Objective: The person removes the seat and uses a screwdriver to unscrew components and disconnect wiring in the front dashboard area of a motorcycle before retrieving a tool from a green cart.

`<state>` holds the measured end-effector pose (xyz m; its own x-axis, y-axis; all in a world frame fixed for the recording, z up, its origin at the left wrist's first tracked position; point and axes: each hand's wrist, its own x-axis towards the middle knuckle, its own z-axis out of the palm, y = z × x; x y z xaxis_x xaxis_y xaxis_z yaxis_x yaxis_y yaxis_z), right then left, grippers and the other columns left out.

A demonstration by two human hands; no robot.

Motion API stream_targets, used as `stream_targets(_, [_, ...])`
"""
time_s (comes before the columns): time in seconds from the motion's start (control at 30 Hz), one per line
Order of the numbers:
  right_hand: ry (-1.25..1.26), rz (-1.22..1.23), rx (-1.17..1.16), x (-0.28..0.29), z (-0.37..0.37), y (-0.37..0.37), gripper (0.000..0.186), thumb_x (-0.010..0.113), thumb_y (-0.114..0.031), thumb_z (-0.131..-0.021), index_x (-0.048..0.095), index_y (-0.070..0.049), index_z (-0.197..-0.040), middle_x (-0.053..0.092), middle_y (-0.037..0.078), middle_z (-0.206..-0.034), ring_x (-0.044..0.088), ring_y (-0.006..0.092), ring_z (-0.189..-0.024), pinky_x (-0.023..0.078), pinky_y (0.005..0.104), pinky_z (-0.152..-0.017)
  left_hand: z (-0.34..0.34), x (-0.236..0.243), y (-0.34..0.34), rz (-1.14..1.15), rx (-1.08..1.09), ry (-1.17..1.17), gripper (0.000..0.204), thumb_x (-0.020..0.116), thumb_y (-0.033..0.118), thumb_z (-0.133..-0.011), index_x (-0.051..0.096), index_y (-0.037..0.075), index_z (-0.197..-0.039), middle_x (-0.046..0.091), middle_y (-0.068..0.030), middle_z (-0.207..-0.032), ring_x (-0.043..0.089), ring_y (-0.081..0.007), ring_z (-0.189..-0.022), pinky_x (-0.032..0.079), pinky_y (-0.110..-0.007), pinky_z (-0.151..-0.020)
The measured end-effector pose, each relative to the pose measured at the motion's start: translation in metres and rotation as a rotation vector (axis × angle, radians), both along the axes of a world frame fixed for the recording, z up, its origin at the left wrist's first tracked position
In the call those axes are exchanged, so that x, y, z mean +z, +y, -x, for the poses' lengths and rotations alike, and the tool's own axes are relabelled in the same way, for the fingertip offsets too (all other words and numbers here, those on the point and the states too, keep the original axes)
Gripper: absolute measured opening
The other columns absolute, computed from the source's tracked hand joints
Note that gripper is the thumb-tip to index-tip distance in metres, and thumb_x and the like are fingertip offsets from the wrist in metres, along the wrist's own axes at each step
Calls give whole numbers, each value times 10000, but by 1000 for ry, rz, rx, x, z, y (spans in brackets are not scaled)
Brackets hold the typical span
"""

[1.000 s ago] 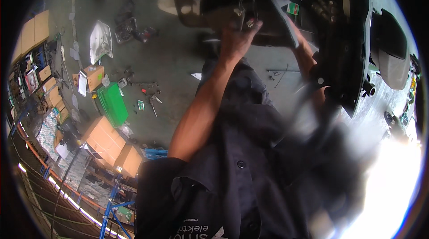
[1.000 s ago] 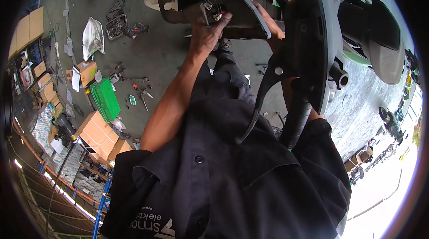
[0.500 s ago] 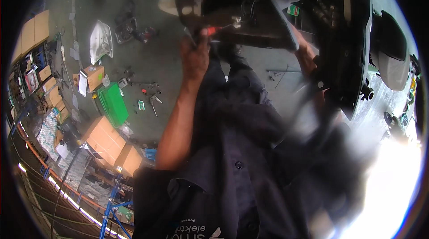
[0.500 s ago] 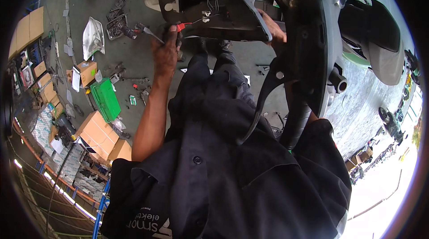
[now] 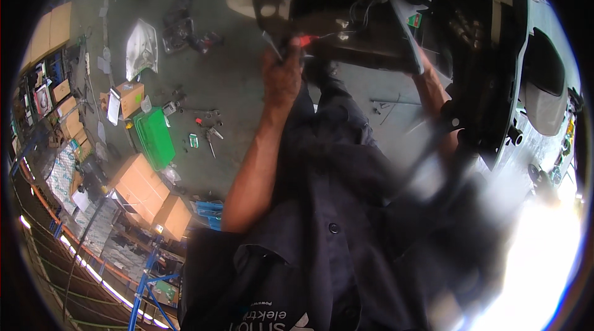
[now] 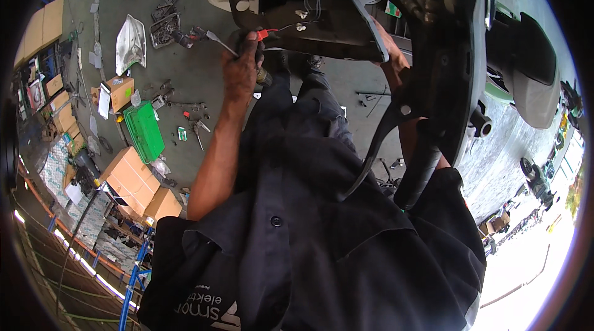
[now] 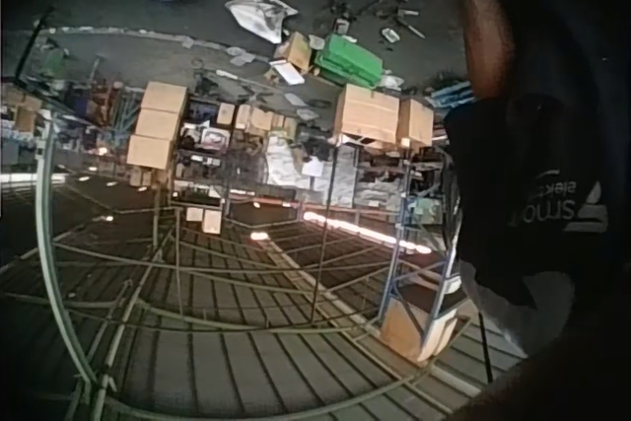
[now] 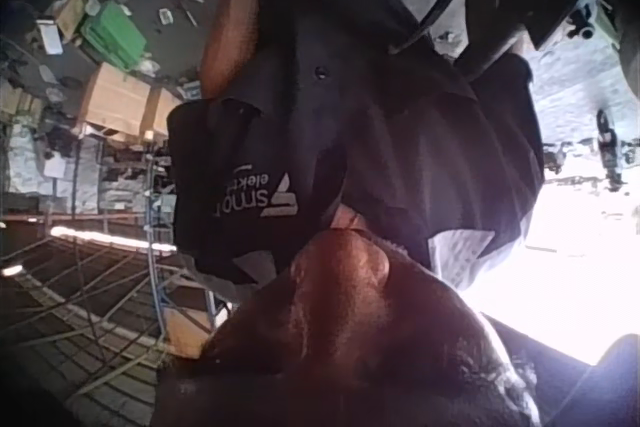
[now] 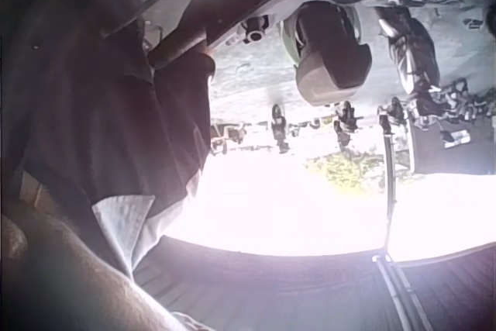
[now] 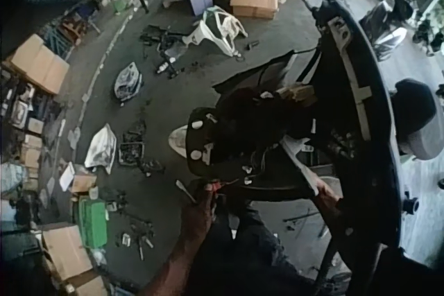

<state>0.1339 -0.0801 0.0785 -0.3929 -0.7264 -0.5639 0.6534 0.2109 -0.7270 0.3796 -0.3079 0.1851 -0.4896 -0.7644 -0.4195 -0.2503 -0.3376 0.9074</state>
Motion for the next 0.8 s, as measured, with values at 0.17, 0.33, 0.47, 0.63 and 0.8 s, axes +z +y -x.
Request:
stream_targets(0.17, [18, -45, 46, 25, -1, -10, 1137, 824, -556, -673, 340, 42, -1509, 476, 164, -1473, 487, 273, -1338, 394, 395, -1113, -1, -3, 1, 139, -53, -93, 215, 631, 242, -1005, 668, 31, -1027, 591, 7, -779, 485, -47, -594, 379, -223, -487])
stream_targets(0.33, [102, 150, 134, 25, 1, -14, 1076, 809, -530, -709, 356, 40, -1502, 487, 162, -1464, 503, 266, -1320, 411, 395, -1096, 2, 5, 3, -84, -19, -3, 238, 632, 264, -1004, 662, 28, -1002, 593, 0, -765, 477, -54, -573, 366, -225, -484])
stream_targets(0.47, [133, 68, 137, 18, 3, -8, 1021, 791, -496, -737, 364, 34, -1499, 494, 159, -1457, 512, 261, -1309, 420, 393, -1086, 6, 12, 1, -92, -143, -4, 269, 636, 301, -998, 651, 34, -965, 594, 5, -696, 472, -57, -536, 353, -228, -476])
stream_targets(0.63, [155, 28, 139, 15, 5, -2, 953, 768, -455, -773, 375, 27, -1495, 504, 155, -1448, 524, 255, -1294, 431, 391, -1073, 13, 16, 1, -120, -7, -155, 415, 660, 464, -956, 640, 59, -869, 595, 6, -646, 499, -60, -526, 343, -238, -463])
stream_targets(0.8, [153, 24, 136, 14, 3, -1, 885, 745, -413, -808, 385, 20, -1492, 513, 151, -1439, 536, 248, -1280, 442, 389, -1060, 14, 18, -7, -151, 6, -191, 526, 666, 573, -918, 599, 69, -780, 576, -7, -596, 486, -74, -484, 340, -245, -453])
